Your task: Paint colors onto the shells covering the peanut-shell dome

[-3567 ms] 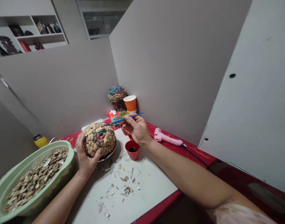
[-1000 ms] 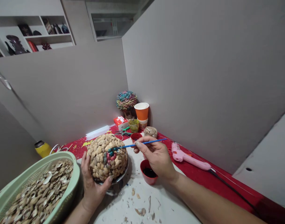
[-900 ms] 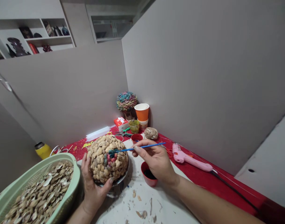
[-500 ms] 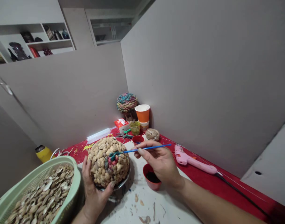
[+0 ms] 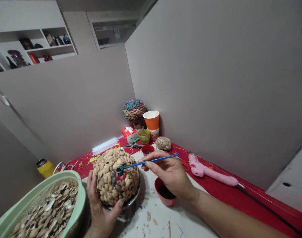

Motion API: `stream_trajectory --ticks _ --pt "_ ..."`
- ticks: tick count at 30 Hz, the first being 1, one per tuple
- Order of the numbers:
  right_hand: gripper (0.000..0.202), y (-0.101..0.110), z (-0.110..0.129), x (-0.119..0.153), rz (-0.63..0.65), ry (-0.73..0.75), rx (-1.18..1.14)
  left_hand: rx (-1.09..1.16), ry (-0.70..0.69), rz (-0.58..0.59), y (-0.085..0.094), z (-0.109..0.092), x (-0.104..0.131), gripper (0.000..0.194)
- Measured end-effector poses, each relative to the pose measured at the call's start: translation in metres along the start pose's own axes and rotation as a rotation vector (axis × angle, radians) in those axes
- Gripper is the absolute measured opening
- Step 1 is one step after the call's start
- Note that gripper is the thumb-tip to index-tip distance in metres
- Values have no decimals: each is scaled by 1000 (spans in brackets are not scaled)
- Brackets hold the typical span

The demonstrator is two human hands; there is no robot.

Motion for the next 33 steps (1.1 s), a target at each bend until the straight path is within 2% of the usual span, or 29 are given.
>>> stream_trajectory --ticks 5,11,15,22,27,33 --pt "15 7 -2 -4 -49 -15 6 -2 -11 0 1 -1 0 99" --pt "12 4 -3 -4 -8 -23 -67 -3 -7 -1 2 2 -2 99" --pt "12 11 -1 -7 -61 -10 -26 13 -2 -9 2 8 -4 99" --pt "13 15 9 -6 -93 22 -15 38 12 5 1 13 -3 99" --pt "21 12 16 -4 -138 -31 -23 37 16 1 1 13 0 96" --pt "28 7 34 0 -106 -77 59 41 74 -29 1 6 -4 93"
Point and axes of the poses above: each hand's wrist, its own x-axis away from the middle knuckle, its own y-axis out of the back of the hand, z = x × y, the point moved 7 cm from there along -x, towards the middle knuckle
